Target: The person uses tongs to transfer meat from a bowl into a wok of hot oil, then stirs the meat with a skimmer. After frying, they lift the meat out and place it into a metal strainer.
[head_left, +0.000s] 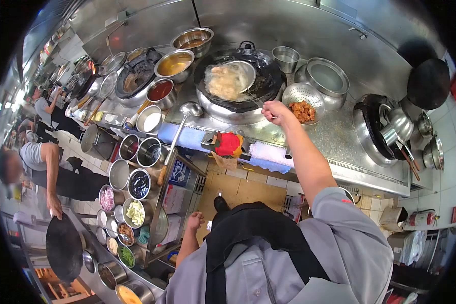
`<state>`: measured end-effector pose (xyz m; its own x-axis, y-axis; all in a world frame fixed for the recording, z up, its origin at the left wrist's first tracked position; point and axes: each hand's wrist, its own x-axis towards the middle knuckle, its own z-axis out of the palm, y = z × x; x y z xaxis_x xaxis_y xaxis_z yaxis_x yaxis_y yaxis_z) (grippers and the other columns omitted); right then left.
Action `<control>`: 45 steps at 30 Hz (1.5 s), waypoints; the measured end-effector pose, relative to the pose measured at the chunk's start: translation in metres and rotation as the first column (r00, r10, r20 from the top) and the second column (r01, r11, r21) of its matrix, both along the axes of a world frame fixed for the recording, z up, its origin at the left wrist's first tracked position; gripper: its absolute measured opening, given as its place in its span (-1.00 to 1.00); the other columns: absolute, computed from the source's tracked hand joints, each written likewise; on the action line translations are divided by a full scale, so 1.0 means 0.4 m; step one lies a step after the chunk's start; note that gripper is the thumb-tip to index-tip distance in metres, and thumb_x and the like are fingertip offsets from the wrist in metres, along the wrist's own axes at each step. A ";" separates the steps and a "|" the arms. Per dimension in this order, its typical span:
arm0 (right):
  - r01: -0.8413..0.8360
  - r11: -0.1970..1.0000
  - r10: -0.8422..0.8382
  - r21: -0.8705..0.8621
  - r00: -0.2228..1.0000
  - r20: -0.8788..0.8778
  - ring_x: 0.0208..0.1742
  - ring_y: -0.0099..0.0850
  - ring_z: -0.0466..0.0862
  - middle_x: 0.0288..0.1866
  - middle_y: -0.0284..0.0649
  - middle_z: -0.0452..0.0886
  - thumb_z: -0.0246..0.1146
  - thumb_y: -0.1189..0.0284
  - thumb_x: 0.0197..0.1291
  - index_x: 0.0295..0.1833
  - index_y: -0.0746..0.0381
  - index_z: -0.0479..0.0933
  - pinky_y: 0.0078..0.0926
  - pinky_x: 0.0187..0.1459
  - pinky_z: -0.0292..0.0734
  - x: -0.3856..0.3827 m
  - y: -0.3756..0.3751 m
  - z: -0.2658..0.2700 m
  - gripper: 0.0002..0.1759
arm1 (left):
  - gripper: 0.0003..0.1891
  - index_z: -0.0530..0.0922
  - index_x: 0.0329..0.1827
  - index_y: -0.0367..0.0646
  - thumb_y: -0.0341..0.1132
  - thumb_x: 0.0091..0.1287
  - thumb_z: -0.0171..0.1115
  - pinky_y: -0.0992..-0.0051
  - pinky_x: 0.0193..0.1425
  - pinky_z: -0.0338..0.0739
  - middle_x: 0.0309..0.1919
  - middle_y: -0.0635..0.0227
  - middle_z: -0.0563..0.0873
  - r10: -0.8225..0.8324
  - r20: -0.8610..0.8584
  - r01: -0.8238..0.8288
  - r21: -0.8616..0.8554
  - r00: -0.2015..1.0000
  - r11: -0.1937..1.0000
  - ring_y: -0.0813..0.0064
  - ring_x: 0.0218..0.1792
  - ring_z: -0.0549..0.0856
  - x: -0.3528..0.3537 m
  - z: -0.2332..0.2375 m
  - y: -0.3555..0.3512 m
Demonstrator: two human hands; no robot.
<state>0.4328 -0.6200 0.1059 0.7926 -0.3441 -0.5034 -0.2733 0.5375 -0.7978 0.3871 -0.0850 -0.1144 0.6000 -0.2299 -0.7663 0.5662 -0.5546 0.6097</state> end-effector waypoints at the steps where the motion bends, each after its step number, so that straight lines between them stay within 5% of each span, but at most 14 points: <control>1: 0.004 0.991 -0.011 0.131 0.998 0.058 -0.73 -0.65 0.25 -0.54 -0.22 0.38 -0.05 0.60 0.15 -0.21 0.23 0.19 -0.75 -0.77 0.15 -0.016 -0.014 0.004 -0.88 | -0.72 0.41 -0.16 -0.08 -0.10 0.21 0.06 0.48 -0.46 0.37 -0.35 0.44 0.58 0.008 0.000 -0.008 -0.005 1.000 1.000 0.52 -0.43 0.60 0.004 -0.003 -0.004; 9: 0.143 0.984 -0.148 0.110 0.988 0.042 -0.74 -0.63 0.21 -0.52 -0.19 0.36 -0.03 0.63 0.13 0.01 0.17 0.11 -0.76 -0.80 0.07 -0.047 0.005 0.006 -0.66 | -0.74 0.42 -0.15 -0.06 -0.11 0.23 0.05 0.48 -0.53 0.34 -0.35 0.44 0.58 0.085 -0.109 -0.077 0.073 0.990 0.994 0.51 -0.46 0.60 -0.049 -0.076 0.064; 15: 0.154 0.983 -0.157 0.098 0.987 0.032 -0.73 -0.63 0.21 -0.53 -0.20 0.34 -0.05 0.65 0.12 -0.03 0.16 0.09 -0.73 -0.80 0.06 -0.055 -0.002 -0.010 -0.68 | -0.73 0.42 -0.12 -0.04 -0.10 0.24 0.04 0.38 -0.48 0.37 -0.32 0.41 0.60 0.062 -0.098 -0.052 0.100 0.993 0.994 0.46 -0.43 0.61 -0.060 -0.078 0.083; 17: 0.231 0.950 -0.246 0.212 0.968 0.046 -0.72 -0.62 0.22 -0.55 -0.21 0.33 -0.06 0.63 0.13 -0.10 0.16 0.10 -0.71 -0.79 0.05 -0.070 -0.032 0.011 -0.74 | -0.74 0.42 -0.12 -0.04 -0.10 0.24 0.04 0.37 -0.47 0.37 -0.32 0.41 0.60 0.052 -0.100 -0.043 0.090 0.994 0.995 0.47 -0.43 0.61 -0.050 -0.070 0.070; 23: 0.227 0.972 -0.230 0.067 0.972 0.046 -0.75 -0.61 0.21 -0.60 -0.24 0.30 -0.10 0.69 0.06 -0.18 0.18 0.10 -0.67 -0.78 0.05 -0.061 -0.010 0.034 -0.76 | -0.75 0.42 -0.16 -0.04 -0.09 0.25 0.04 0.42 -0.50 0.36 -0.33 0.43 0.59 0.010 -0.054 -0.006 0.063 0.998 0.998 0.49 -0.42 0.61 -0.046 -0.040 0.035; 26: 0.292 0.957 -0.291 -0.004 0.956 0.019 -0.75 -0.60 0.19 -0.59 -0.22 0.31 -0.09 0.71 0.03 0.09 0.18 0.08 -0.67 -0.78 0.04 -0.048 0.006 0.029 -0.53 | -0.75 0.42 -0.16 -0.03 -0.09 0.25 0.03 0.46 -0.51 0.35 -0.33 0.43 0.58 0.008 -0.063 -0.005 0.054 0.998 0.999 0.49 -0.42 0.61 -0.056 -0.029 0.021; 30: 0.324 0.942 -0.326 0.087 0.945 0.018 -0.75 -0.58 0.20 -0.56 -0.19 0.33 -0.08 0.72 0.01 0.21 0.17 0.00 -0.63 -0.77 0.07 -0.055 -0.054 0.020 -0.40 | -0.75 0.40 -0.13 -0.02 -0.09 0.26 0.02 0.46 -0.51 0.34 -0.32 0.42 0.58 0.014 -0.103 -0.008 0.054 0.995 0.999 0.49 -0.43 0.61 -0.061 -0.038 0.036; 34: 0.230 0.973 -0.229 -0.021 0.973 0.018 -0.75 -0.56 0.22 -0.59 -0.20 0.33 -0.12 0.73 -0.01 0.26 0.17 -0.03 -0.62 -0.77 0.08 -0.032 -0.032 0.007 -0.35 | -0.74 0.39 -0.12 -0.02 -0.09 0.26 0.02 0.45 -0.52 0.33 -0.30 0.41 0.59 0.039 -0.097 -0.032 0.070 0.995 0.997 0.47 -0.43 0.61 -0.073 -0.068 0.069; 43: 0.301 0.951 -0.297 -0.076 0.953 0.062 -0.73 -0.56 0.25 -0.58 -0.23 0.34 -0.11 0.70 0.00 0.21 0.21 0.04 -0.61 -0.77 0.08 -0.036 -0.078 0.047 -0.42 | -0.73 0.39 -0.12 -0.02 -0.07 0.26 0.00 0.44 -0.47 0.34 -0.28 0.41 0.60 0.059 -0.089 -0.059 0.005 0.994 0.998 0.47 -0.44 0.60 -0.066 -0.094 0.073; 45: 0.308 0.922 -0.304 -0.236 0.951 0.053 -0.73 -0.56 0.27 -0.58 -0.23 0.34 -0.12 0.68 0.02 0.21 0.22 0.06 -0.62 -0.77 0.09 -0.028 -0.075 0.052 -0.44 | -0.73 0.39 -0.12 -0.02 -0.07 0.26 0.01 0.45 -0.48 0.33 -0.28 0.41 0.60 0.079 -0.101 -0.075 0.044 0.992 0.996 0.48 -0.43 0.60 -0.063 -0.081 0.071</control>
